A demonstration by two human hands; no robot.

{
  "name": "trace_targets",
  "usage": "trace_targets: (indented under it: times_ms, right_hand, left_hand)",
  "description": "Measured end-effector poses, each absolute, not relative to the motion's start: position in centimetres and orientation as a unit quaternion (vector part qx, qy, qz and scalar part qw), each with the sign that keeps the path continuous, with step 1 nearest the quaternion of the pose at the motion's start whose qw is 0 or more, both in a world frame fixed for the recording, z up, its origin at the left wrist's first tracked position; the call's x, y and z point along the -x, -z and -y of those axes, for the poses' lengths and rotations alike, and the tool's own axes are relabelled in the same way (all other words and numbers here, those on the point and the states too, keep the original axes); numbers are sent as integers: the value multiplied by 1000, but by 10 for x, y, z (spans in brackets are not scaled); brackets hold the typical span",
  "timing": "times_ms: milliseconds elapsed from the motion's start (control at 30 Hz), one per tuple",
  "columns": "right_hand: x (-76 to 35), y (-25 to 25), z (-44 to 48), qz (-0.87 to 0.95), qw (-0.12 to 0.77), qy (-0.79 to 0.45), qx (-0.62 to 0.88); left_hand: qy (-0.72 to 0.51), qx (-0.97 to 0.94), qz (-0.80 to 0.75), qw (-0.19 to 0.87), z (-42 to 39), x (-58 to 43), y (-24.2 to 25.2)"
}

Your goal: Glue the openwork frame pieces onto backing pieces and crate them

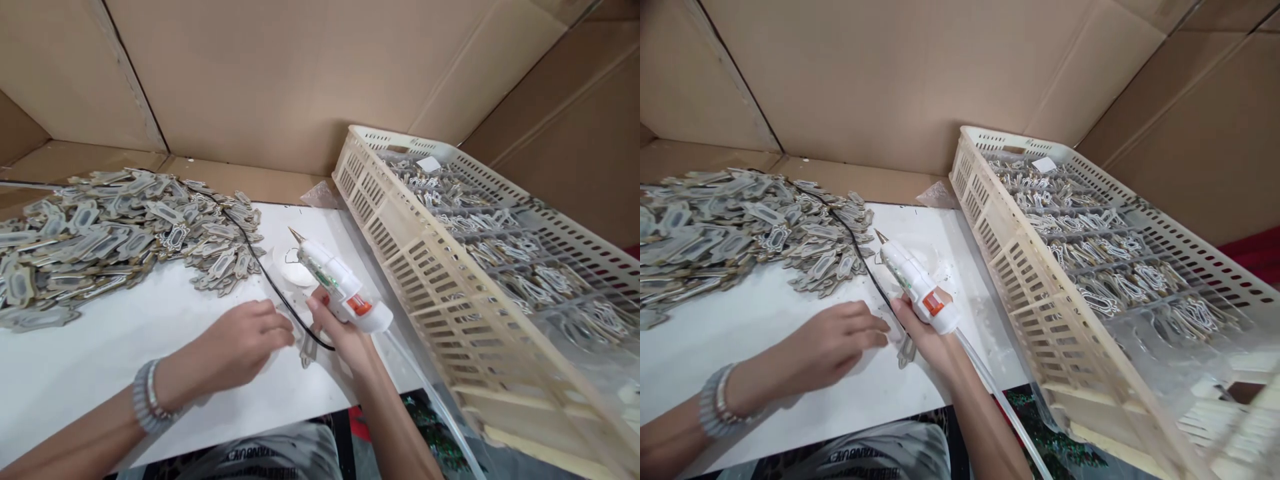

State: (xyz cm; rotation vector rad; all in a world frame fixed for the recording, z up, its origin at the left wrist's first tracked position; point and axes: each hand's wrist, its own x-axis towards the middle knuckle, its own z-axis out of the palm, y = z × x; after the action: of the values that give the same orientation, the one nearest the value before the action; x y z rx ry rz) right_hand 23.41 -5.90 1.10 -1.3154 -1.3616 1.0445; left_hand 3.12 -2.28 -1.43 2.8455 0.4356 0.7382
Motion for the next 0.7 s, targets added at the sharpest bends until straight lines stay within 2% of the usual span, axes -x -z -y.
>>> trace_targets:
  times_ms: [133,233,467,700]
  right_hand:
    - [-234,-12,58,565,474,-415,533]
    - [-234,-13,58,569,472,-407,537]
    - [-234,-15,58,558,470,-415,544]
    - [-235,-14,58,544,481,-436,532]
  left_hand:
    - [-178,-979,-94,-27,41,-55,19]
    - [-166,-981,-82,-65,46,-61,23]
    - [-151,-980,-115,-54,44,-67,27]
    - [-149,-973,-176,29,31,-52,24]
